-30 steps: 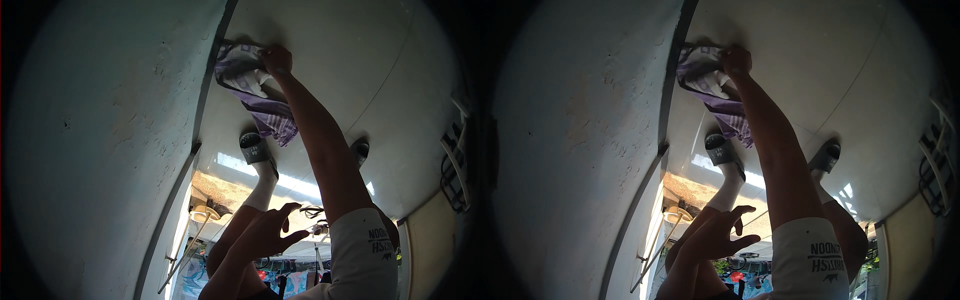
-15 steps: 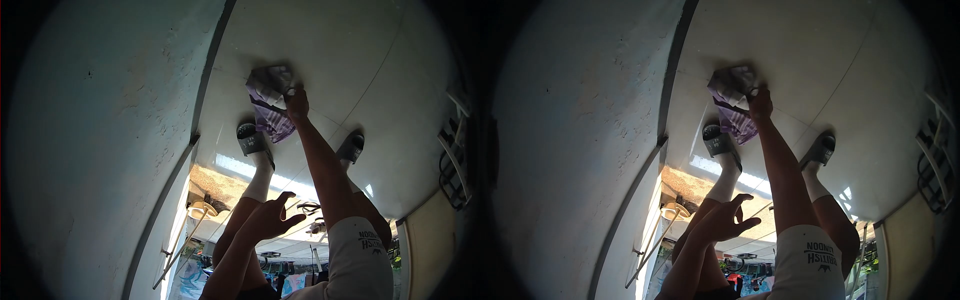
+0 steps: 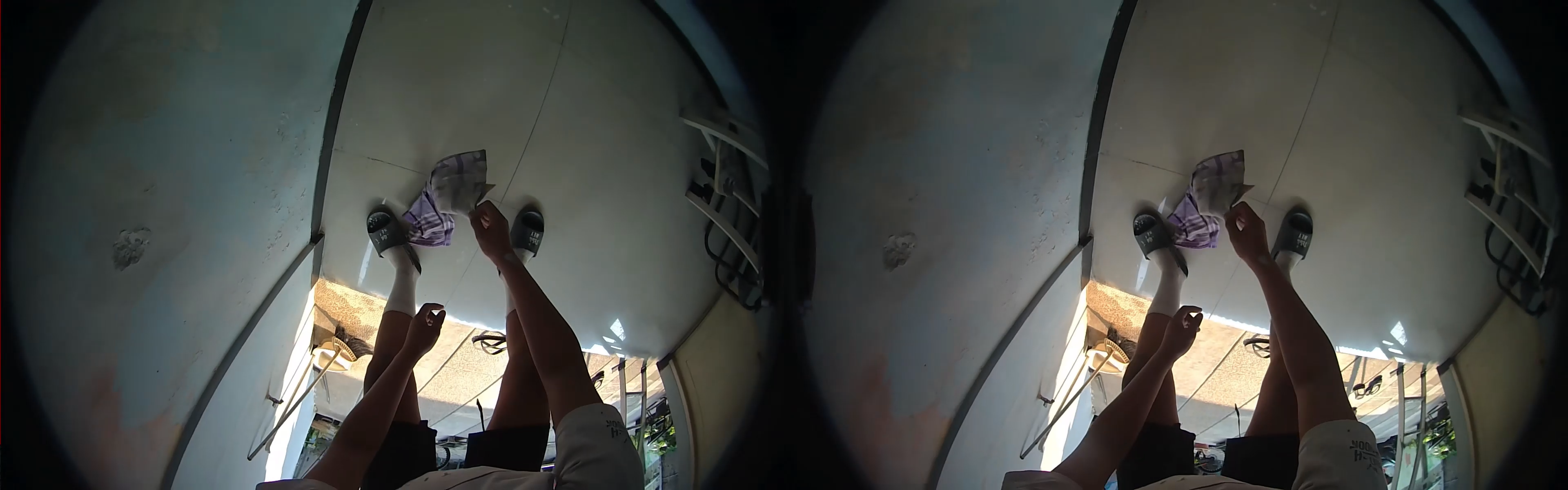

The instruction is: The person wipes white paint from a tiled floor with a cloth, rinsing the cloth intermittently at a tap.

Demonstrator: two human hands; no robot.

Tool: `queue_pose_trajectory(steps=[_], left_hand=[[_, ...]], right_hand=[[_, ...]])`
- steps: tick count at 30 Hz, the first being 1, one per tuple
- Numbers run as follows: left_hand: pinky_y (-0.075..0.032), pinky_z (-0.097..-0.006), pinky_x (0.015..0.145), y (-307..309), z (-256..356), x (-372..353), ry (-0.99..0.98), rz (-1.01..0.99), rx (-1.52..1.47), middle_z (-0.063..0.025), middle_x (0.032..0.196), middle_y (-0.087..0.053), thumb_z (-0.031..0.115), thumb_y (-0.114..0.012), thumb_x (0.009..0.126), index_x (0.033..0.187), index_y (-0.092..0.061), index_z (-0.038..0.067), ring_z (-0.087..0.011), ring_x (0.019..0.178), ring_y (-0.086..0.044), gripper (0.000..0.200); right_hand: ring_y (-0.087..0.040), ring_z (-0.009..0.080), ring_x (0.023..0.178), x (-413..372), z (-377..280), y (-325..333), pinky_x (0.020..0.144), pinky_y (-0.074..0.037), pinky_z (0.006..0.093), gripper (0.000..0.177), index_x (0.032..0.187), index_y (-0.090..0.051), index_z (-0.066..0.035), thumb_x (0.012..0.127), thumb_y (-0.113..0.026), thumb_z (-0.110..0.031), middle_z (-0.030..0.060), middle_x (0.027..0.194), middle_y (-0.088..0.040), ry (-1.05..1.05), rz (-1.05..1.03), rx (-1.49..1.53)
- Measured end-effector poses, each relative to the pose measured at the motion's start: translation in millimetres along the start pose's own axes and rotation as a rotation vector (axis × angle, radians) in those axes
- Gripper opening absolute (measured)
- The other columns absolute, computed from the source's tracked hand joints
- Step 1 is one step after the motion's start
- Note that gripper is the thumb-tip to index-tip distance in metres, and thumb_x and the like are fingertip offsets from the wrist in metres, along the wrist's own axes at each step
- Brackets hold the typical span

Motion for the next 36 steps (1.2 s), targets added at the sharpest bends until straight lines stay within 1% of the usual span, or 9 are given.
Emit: queue_pose_trajectory(steps=[3, 8, 13, 14, 16, 22, 27, 30, 36], left_hand=[[-0.051, -0.0296, 0.069, 1.0, 101.6, -44.8, -0.184, 0.065, -0.003, -0.0041, 0.075, -0.06, 0.018, -0.067, 0.096, 0.125, -0.054, 0.004, -0.013, 0.069, -0.06, 0.035], [-0.043, -0.044, 0.098, -0.8, 313.4, -130.6, -0.726, 0.219, 0.287, -0.0174, 0.131, -0.045, 0.008, -0.08, 0.075, 0.146, -0.032, 0.007, -0.0315, 0.12, -0.048, 0.086], [-0.024, -0.0552, 0.114, -92.2, 429.5, -199.9, -0.953, -0.24, 0.697, -0.019, 0.162, -0.025, 0.01, -0.071, 0.072, 0.151, -0.032, 0.011, -0.0443, 0.144, -0.029, 0.089], [-0.023, -0.0559, 0.112, -112.6, 440.3, -210.8, -0.948, -0.315, 0.801, -0.0125, 0.153, -0.041, 0.014, -0.073, 0.074, 0.147, -0.04, 0.016, -0.0397, 0.142, -0.033, 0.08], [-0.026, -0.0551, 0.109, -139.9, 444.0, -226.1, -1.013, -0.35, 0.924, -0.0057, 0.138, -0.056, 0.022, -0.079, 0.074, 0.127, -0.06, 0.016, -0.0353, 0.139, -0.038, 0.057], [-0.025, -0.0563, 0.101, -181.1, 446.1, -271.2, -1.08, -0.174, 0.934, 0.0013, 0.109, -0.06, 0.038, -0.082, 0.074, 0.089, -0.069, 0.017, -0.0252, 0.126, -0.047, 0.029], [-0.052, -0.0445, 0.075, -210.1, 402.1, -308.3, -0.981, -0.484, 0.832, -0.0116, 0.086, -0.067, 0.024, -0.073, 0.088, 0.096, -0.065, 0.006, -0.0293, 0.086, -0.068, 0.021], [-0.053, -0.0452, 0.068, -213.1, 364.1, -322.5, -0.748, -0.596, 0.843, -0.0134, 0.08, -0.067, 0.025, -0.07, 0.091, 0.104, -0.063, 0.006, -0.0327, 0.078, -0.069, 0.025], [-0.052, -0.0481, 0.069, -183.6, 275.0, -355.9, -0.848, -0.603, 0.765, -0.0149, 0.081, -0.066, 0.026, -0.062, 0.096, 0.108, -0.06, 0.007, -0.0366, 0.078, -0.068, 0.023]], right_hand=[[-0.07, 0.0248, 0.081, -64.8, -114.6, 56.7, 0.077, -0.055, 0.0345, 0.01, 0.091, -0.057, -0.002, 0.085, -0.065, 0.0, 0.0117, 0.08, -0.064, 0.175, -0.167, -0.176], [-0.067, 0.0302, 0.078, -165.7, -230.1, 140.9, 0.07, -0.052, 0.0396, 0.02, 0.092, -0.056, -0.004, 0.077, -0.069, -0.004, 0.0126, 0.081, -0.064, 0.237, -0.396, -0.326], [-0.064, 0.0338, 0.082, -235.9, -304.0, 207.3, 0.075, -0.052, 0.046, 0.022, 0.096, -0.06, -0.005, 0.076, -0.066, -0.011, 0.012, 0.081, -0.063, 0.405, -0.508, -0.434], [-0.064, 0.0341, 0.085, -249.2, -316.9, 221.0, 0.076, -0.052, 0.0458, 0.022, 0.096, -0.061, -0.005, 0.076, -0.068, -0.011, 0.0125, 0.082, -0.063, 0.435, -0.496, -0.423], [-0.066, 0.0316, 0.085, -268.0, -339.1, 248.7, 0.076, -0.054, 0.043, 0.022, 0.099, -0.063, -0.005, 0.078, -0.071, -0.009, 0.0122, 0.086, -0.066, 0.375, -0.47, -0.358], [-0.068, 0.0238, 0.08, -327.5, -321.4, 340.9, 0.075, -0.055, 0.0342, 0.025, 0.107, -0.065, -0.003, 0.084, -0.073, -0.009, 0.0117, 0.091, -0.069, 0.2, -0.133, -0.163], [-0.071, 0.0169, 0.088, -392.7, -268.6, 342.9, 0.076, -0.055, 0.0304, 0.021, 0.107, -0.068, 0.0, 0.087, -0.073, -0.006, 0.0111, 0.092, -0.073, -0.023, 0.039, -0.012], [-0.071, 0.0196, 0.091, -439.2, -226.0, 323.5, 0.082, -0.054, 0.0317, 0.016, 0.102, -0.069, 0.0, 0.087, -0.073, -0.005, 0.0122, 0.094, -0.073, -0.088, 0.108, 0.045], [-0.068, 0.0168, 0.093, -517.8, -180.0, 257.5, 0.084, -0.052, 0.031, 0.015, 0.103, -0.069, 0.0, 0.089, -0.07, -0.005, 0.0105, 0.096, -0.072, -0.174, 0.217, 0.036]])
Point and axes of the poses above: each hand's wrist, its own x-axis towards the middle knuckle, its own y-axis out of the back of the hand, z = x × y, the point moved 9 cm from there along x, towards the middle knuckle
